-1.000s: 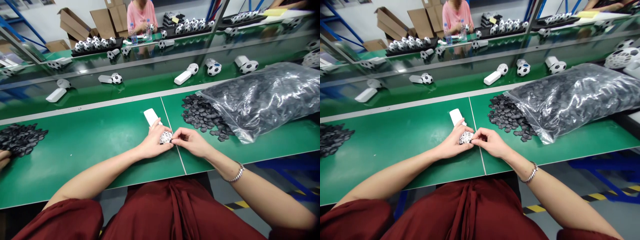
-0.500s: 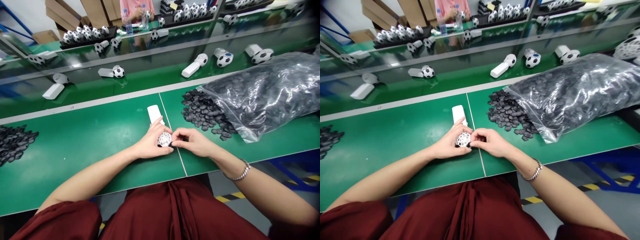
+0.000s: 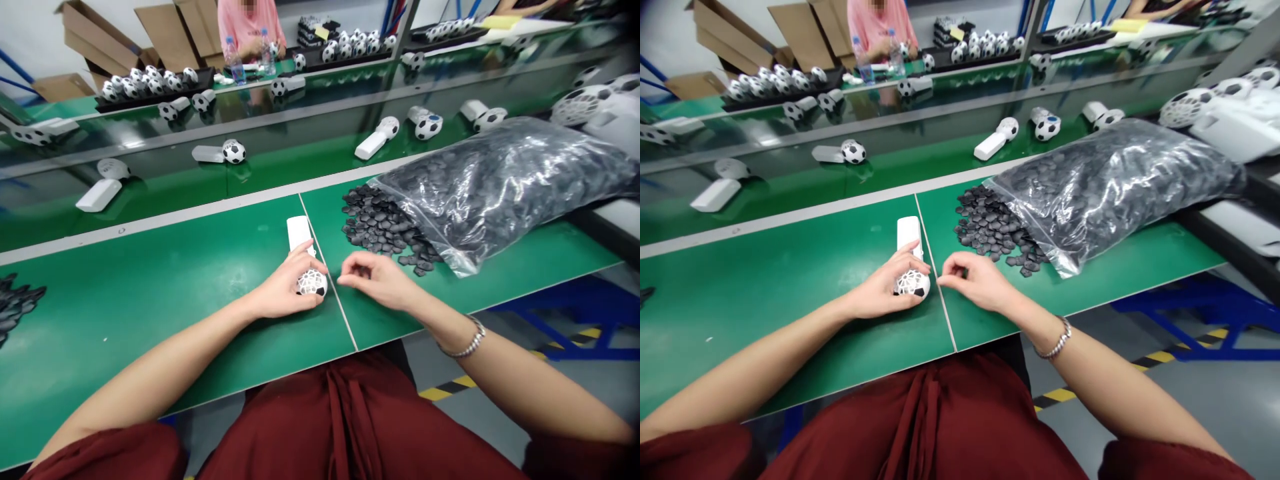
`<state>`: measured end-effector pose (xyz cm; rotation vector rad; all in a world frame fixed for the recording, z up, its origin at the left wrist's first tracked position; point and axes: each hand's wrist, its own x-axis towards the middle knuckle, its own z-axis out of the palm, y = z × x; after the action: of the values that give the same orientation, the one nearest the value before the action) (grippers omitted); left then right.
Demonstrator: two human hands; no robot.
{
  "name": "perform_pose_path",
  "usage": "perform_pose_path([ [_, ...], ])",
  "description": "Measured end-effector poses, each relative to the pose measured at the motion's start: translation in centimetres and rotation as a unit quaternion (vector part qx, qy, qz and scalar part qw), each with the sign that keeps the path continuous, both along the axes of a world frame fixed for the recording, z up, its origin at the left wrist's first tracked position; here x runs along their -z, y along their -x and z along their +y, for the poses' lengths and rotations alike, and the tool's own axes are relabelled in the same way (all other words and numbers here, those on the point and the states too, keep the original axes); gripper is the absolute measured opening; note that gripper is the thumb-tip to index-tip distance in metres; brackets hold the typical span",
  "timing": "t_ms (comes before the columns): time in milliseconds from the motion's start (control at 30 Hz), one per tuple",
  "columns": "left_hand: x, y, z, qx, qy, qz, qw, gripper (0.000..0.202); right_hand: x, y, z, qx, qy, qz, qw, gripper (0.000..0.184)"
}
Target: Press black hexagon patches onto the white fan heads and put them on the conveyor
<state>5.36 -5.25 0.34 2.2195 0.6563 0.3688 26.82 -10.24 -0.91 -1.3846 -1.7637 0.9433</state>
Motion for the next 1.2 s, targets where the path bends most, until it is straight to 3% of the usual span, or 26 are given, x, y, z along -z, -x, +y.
perform_pose_path([
  [67, 0.1, 0.1, 0.1, 0.001, 0.005, -0.007, 1.000, 0.034, 0.2, -2.6, -0.2, 0.098, -0.072, -0.106, 0.987, 0.014],
  [133, 0.2, 0.1, -0.1, -0.021, -0.010, -0.011, 1.000, 0.036, 0.5, -4.9, -0.3, 0.153, -0.091, -0.207, 0.962, 0.010],
  [233, 0.4, 0.0, -0.8, -0.102, -0.036, 0.013, 0.994, 0.048, 1.2, -6.6, -0.3, 0.158, -0.074, -0.280, 0.944, 0.011],
  [300, 0.3, 0.3, -1.1, -0.163, -0.034, 0.027, 0.986, 0.057, 1.7, -6.7, -0.2, 0.151, -0.061, -0.274, 0.948, 0.010],
  [367, 0.0, 0.8, -1.1, -0.187, -0.015, 0.027, 0.982, 0.056, 2.0, -6.5, 0.0, 0.147, -0.048, -0.256, 0.954, 0.009],
  [600, -0.7, 3.5, 0.0, -0.044, 0.023, 0.017, 0.999, 0.049, 1.8, -7.1, 0.5, 0.126, -0.019, -0.281, 0.951, 0.008],
  [733, -0.7, 3.8, -0.3, -0.042, 0.027, 0.025, 0.998, 0.050, 1.3, -6.8, 0.2, 0.109, -0.009, -0.262, 0.959, 0.011],
  [833, -0.7, 4.1, -0.3, -0.033, 0.033, 0.018, 0.999, 0.051, 0.6, -5.0, -0.3, 0.058, -0.019, -0.221, 0.973, 0.008],
  [933, -0.9, 4.7, 0.3, 0.003, 0.042, -0.001, 0.999, 0.052, -0.4, -1.9, -0.9, -0.036, -0.063, -0.157, 0.985, 0.011],
  [1067, -1.1, 5.1, 0.7, 0.032, 0.050, -0.008, 0.998, 0.054, -1.3, 1.9, -0.7, -0.134, -0.136, -0.090, 0.977, 0.016],
  [1200, -0.8, 4.3, -0.2, -0.027, 0.034, -0.015, 0.999, 0.053, -1.1, 3.8, 0.4, -0.215, -0.176, -0.065, 0.958, 0.019],
])
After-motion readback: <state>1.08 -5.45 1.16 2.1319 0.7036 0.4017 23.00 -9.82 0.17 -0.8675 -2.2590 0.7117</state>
